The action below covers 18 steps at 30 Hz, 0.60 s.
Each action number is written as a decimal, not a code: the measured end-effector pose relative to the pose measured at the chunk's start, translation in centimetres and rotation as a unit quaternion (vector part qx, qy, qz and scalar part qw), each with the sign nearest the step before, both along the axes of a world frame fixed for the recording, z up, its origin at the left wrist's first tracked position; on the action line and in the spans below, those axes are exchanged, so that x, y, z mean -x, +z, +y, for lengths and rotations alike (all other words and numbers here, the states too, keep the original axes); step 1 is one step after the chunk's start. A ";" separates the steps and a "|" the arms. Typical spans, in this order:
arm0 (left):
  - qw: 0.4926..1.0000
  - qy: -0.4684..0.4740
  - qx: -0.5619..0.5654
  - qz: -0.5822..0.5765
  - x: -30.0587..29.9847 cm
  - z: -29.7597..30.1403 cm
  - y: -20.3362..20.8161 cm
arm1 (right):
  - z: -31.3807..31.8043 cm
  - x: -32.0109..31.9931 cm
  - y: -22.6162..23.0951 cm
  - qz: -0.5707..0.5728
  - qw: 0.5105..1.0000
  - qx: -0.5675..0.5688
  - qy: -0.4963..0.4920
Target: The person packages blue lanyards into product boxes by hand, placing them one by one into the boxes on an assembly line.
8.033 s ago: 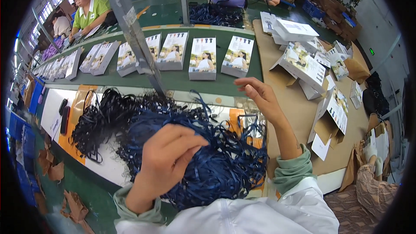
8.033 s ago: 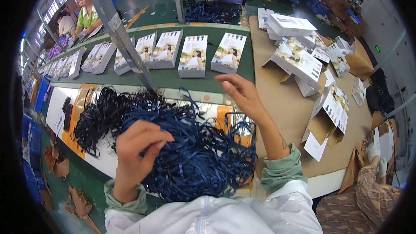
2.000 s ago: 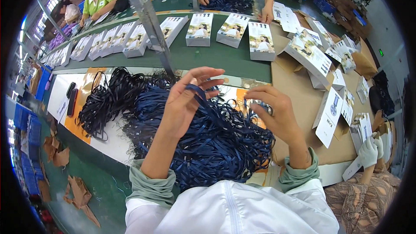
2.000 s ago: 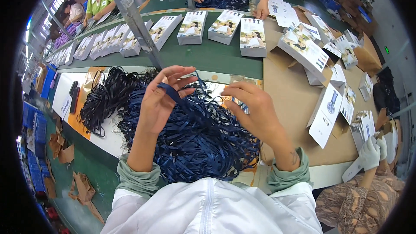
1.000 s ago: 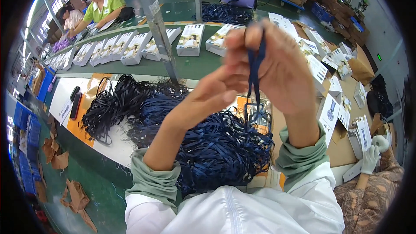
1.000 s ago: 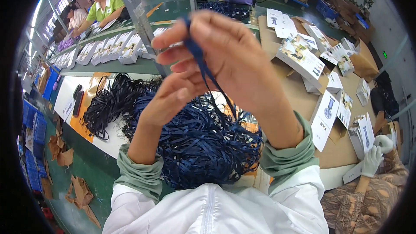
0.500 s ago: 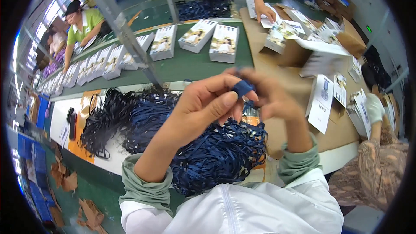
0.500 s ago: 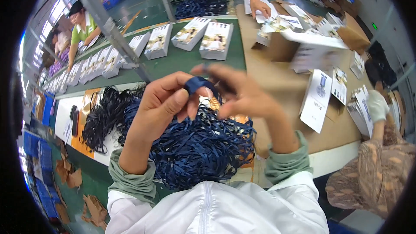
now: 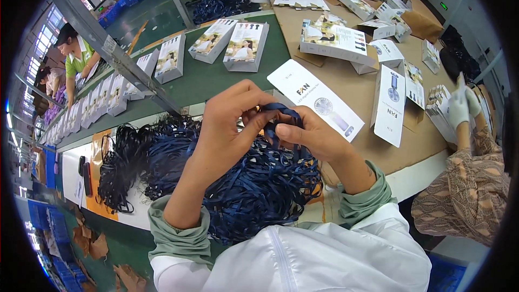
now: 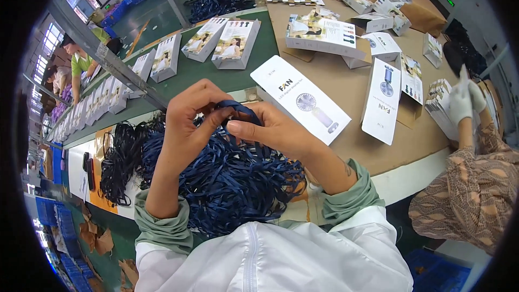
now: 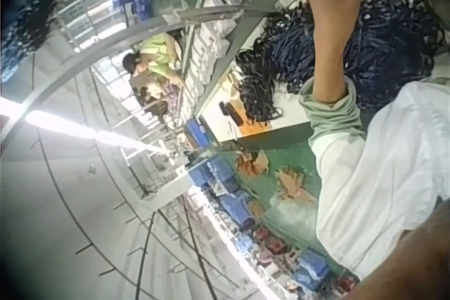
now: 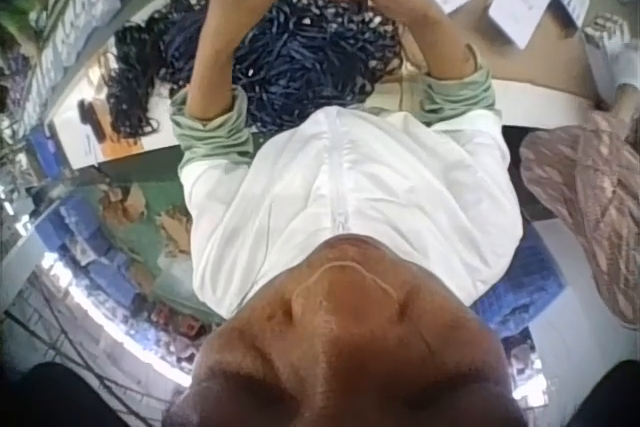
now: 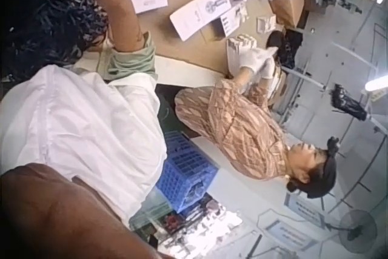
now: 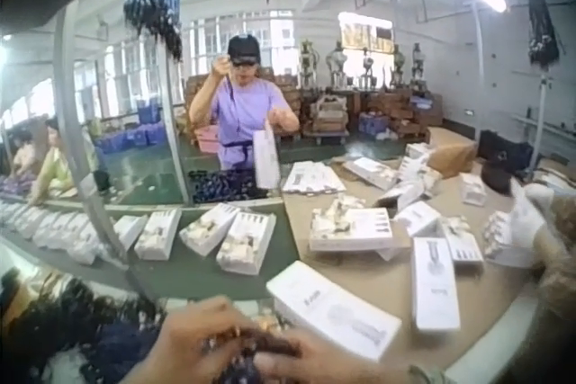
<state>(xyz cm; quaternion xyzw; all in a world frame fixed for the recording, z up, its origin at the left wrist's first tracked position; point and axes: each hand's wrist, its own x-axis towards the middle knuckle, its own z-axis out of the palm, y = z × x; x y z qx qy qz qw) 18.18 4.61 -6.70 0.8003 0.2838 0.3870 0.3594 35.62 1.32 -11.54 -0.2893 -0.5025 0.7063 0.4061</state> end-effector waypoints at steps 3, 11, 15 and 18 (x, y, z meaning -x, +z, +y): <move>1.000 -0.002 -0.021 -0.004 -0.2 0.8 -0.3 | -0.1 0.5 0.3 -0.033 0.998 -0.049 -0.003; 0.999 0.025 0.018 -0.021 0.6 1.1 -1.6 | -0.4 0.0 -0.4 0.087 0.995 -0.033 -0.019; 0.995 0.063 0.083 0.005 0.0 -1.2 -4.6 | -1.4 -0.8 -3.0 0.145 0.973 0.072 -0.165; 0.992 -0.005 0.125 0.035 -2.5 -3.1 -7.1 | -2.3 -0.1 -3.5 0.282 0.920 0.123 -0.243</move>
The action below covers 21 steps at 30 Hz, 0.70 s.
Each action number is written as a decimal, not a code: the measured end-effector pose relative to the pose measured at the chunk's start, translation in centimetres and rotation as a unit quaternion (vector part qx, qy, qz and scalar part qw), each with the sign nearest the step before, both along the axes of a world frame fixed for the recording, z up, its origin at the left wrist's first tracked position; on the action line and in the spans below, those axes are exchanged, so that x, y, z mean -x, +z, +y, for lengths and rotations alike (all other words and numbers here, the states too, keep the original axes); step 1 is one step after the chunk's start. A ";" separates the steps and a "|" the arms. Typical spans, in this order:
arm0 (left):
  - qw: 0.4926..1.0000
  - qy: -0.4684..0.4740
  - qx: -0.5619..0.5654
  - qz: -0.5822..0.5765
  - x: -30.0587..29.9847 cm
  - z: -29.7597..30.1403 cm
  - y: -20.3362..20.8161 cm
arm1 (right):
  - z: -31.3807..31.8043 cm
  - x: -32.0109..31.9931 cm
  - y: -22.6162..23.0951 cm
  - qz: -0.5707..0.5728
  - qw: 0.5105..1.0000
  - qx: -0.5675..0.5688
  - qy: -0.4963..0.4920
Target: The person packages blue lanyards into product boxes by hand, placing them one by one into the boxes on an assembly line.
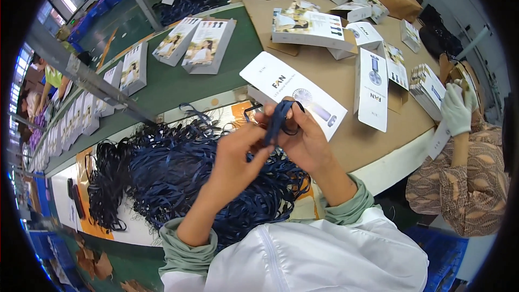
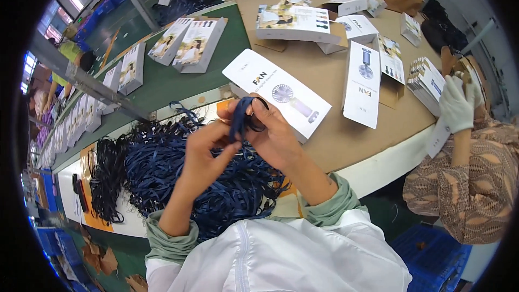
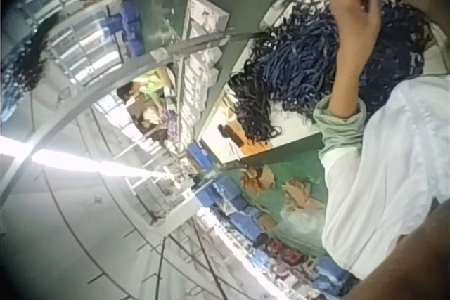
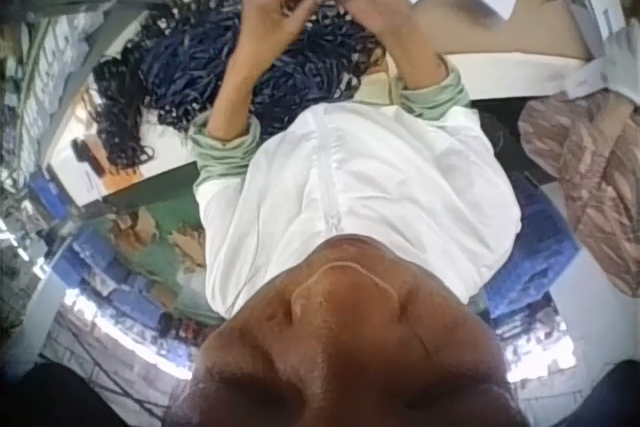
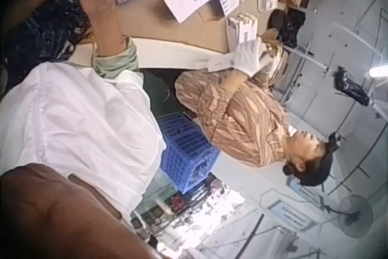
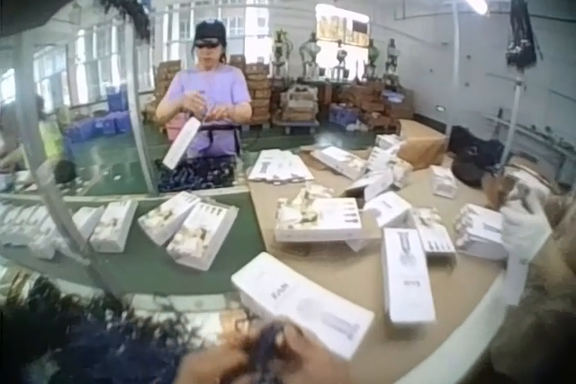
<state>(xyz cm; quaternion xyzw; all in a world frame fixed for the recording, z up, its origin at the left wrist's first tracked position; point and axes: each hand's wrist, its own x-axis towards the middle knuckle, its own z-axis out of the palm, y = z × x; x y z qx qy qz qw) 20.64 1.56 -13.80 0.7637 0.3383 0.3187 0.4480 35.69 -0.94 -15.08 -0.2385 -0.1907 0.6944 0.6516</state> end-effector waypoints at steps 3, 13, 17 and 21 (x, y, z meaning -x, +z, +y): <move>0.995 -0.077 0.040 -0.048 -2.0 -0.2 -0.3 | -0.6 -1.9 -1.8 0.196 0.980 0.020 -0.020; 0.912 -0.070 0.380 -0.138 -3.4 1.8 -8.1 | 3.0 -16.4 -3.9 -0.694 0.708 0.005 -0.131; 0.875 0.006 0.436 -0.211 -5.0 -0.8 -10.4 | 5.6 -17.7 -7.9 -0.874 0.456 -0.131 -0.103; 0.871 0.055 0.427 -0.237 -5.6 -1.7 -10.5 | 6.6 -16.9 -8.0 -0.839 0.526 -0.139 0.015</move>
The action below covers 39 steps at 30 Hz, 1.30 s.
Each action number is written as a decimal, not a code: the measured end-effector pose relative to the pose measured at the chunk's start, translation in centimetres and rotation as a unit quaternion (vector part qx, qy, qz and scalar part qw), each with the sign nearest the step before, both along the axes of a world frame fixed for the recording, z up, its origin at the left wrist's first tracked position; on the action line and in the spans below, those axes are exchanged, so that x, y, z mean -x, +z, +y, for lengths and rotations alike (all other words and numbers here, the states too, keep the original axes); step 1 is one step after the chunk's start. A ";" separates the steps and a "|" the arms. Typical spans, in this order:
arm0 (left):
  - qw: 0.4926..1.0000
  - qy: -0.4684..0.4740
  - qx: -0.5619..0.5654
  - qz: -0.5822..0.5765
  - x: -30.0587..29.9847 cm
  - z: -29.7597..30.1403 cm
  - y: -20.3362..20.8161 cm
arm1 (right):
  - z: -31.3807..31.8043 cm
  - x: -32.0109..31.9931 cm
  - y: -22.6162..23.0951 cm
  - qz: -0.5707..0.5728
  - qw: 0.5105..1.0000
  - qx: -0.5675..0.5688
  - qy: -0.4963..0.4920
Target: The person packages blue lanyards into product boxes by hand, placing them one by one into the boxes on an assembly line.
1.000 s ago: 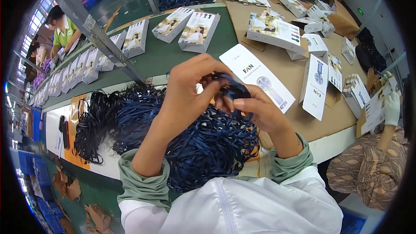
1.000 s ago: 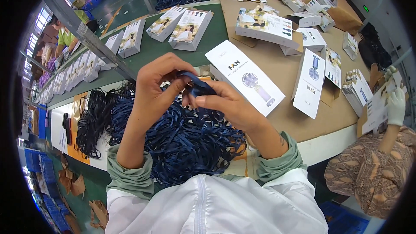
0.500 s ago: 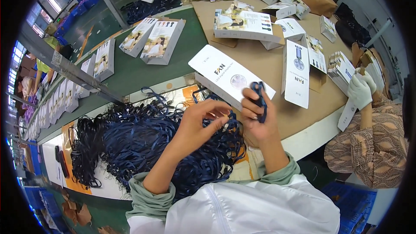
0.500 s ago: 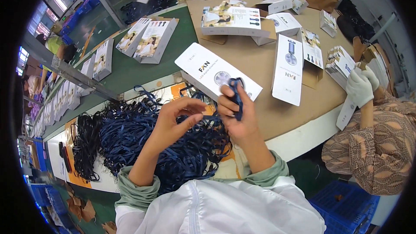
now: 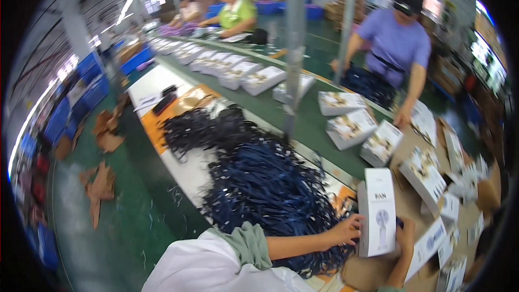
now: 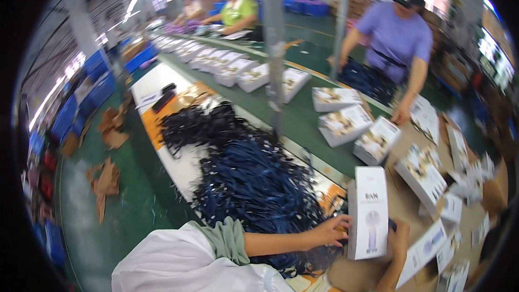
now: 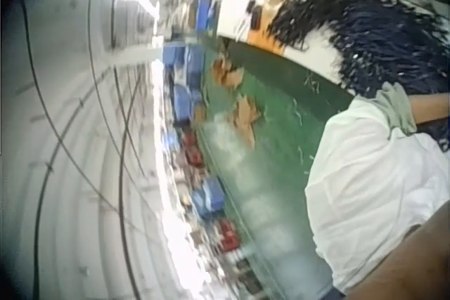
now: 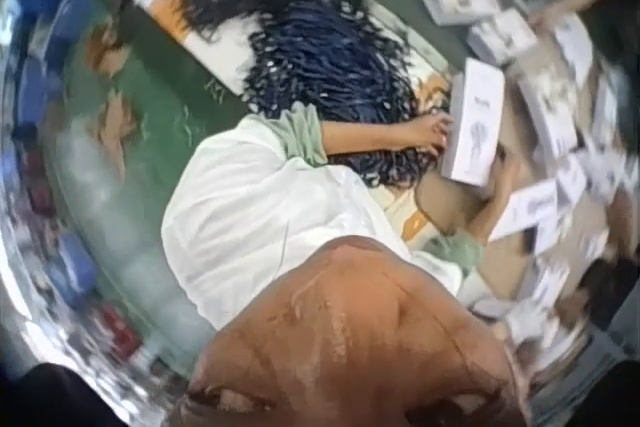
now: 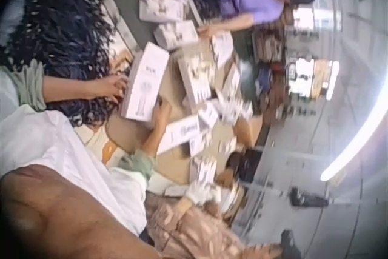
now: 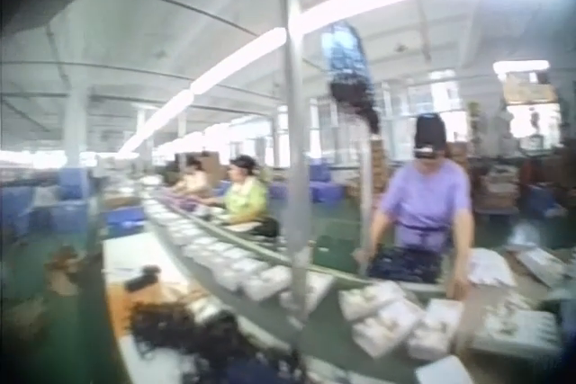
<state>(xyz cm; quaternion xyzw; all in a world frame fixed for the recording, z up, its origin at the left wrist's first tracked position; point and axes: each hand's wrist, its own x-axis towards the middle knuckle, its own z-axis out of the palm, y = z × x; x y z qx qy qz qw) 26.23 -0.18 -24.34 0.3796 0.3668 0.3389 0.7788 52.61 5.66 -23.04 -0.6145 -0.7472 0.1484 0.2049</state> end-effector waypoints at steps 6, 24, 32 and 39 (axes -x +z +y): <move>0.998 0.052 0.018 -0.007 4.1 -0.9 2.1 | -3.1 4.0 0.6 0.439 0.889 0.113 -0.069; 0.949 0.013 0.082 -0.304 14.6 -5.6 4.9 | 0.5 15.2 21.3 -0.034 0.959 -0.139 0.246; 0.916 0.029 0.074 -0.394 13.4 -4.9 7.1 | 0.3 18.6 26.3 0.029 0.882 -0.141 0.450; 0.889 0.110 0.038 -0.443 14.7 -2.8 4.2 | -2.1 16.8 11.7 0.378 0.895 0.081 0.225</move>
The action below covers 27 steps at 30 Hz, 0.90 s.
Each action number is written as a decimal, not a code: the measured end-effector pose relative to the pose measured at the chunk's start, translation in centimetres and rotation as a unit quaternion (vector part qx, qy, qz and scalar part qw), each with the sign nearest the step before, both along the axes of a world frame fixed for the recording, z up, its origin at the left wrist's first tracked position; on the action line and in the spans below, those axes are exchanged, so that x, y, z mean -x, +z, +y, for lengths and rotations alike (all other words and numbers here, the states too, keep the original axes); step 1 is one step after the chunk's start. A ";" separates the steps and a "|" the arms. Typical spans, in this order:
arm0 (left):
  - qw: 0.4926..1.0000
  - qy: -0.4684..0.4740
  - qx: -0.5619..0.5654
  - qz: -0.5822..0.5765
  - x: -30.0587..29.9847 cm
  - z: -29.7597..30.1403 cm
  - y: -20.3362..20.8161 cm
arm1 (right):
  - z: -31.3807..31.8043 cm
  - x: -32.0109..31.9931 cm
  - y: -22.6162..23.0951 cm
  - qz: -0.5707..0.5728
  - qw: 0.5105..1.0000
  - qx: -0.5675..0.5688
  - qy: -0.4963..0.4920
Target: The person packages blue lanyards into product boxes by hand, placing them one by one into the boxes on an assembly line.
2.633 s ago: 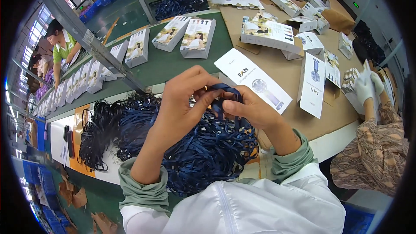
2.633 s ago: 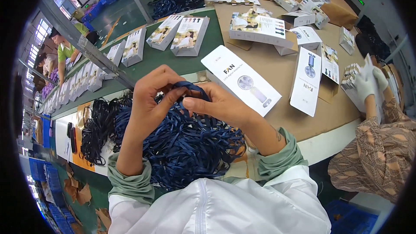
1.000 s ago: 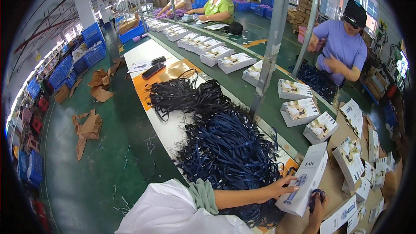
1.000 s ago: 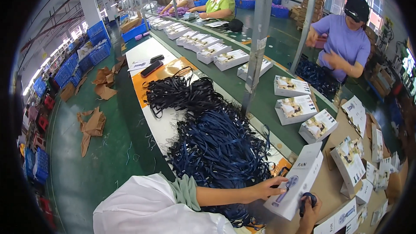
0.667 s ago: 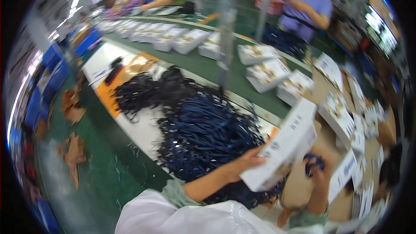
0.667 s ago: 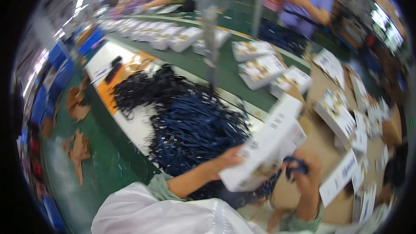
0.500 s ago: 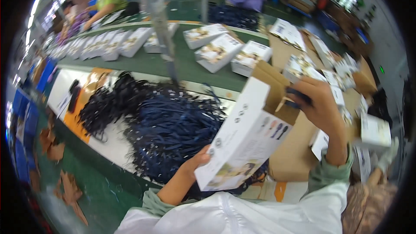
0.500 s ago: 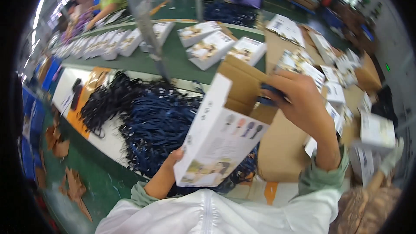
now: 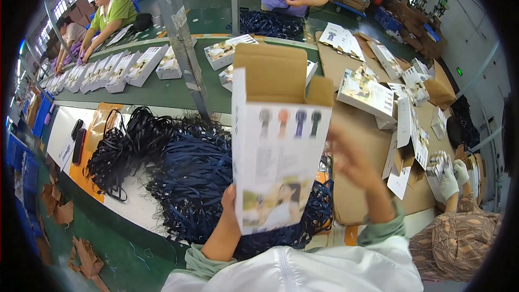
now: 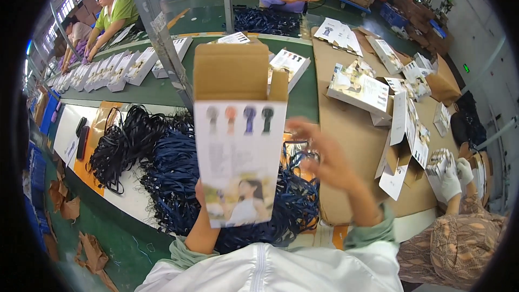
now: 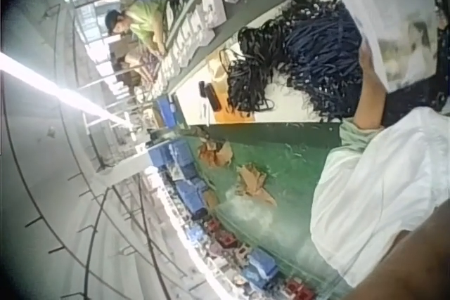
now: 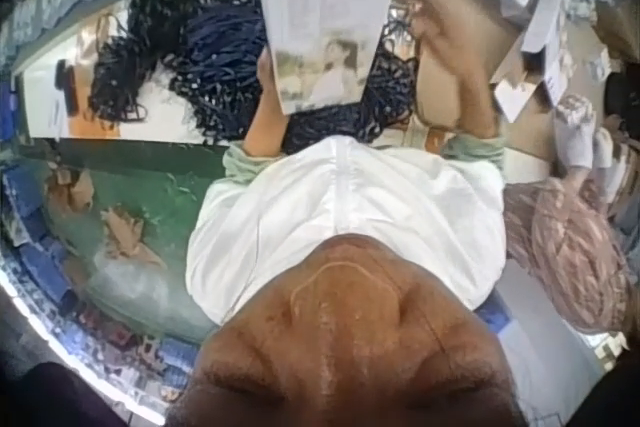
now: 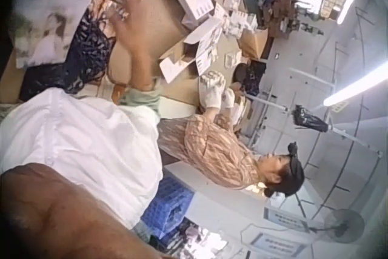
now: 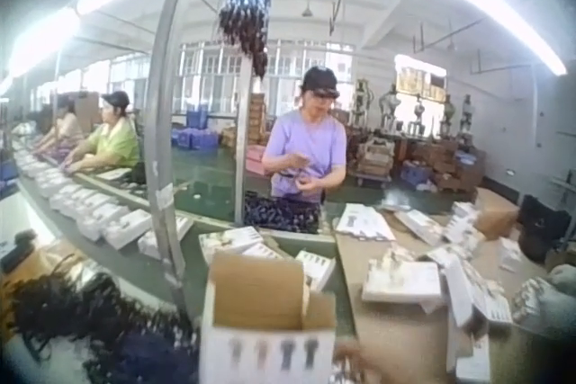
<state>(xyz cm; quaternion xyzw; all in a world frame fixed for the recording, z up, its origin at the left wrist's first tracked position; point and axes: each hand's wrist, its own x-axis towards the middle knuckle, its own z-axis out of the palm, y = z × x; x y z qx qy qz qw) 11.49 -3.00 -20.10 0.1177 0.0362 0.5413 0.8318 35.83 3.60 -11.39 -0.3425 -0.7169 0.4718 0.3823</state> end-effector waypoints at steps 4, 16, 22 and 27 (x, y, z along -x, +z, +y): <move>0.971 0.081 -0.001 0.224 -1.0 3.8 1.9 | -3.7 3.2 -6.4 0.209 0.951 0.219 -0.062; 0.630 0.065 -0.326 0.702 0.9 3.4 0.9 | 7.3 -1.0 -11.2 0.232 0.913 0.157 -0.297; 0.552 0.073 -0.341 0.758 1.3 2.3 -0.1 | 15.2 -3.1 -16.1 0.237 0.870 0.199 -0.385; 0.523 0.076 -0.345 0.776 0.3 2.4 -0.3 | 22.1 -2.8 -17.5 0.197 0.879 0.170 -0.399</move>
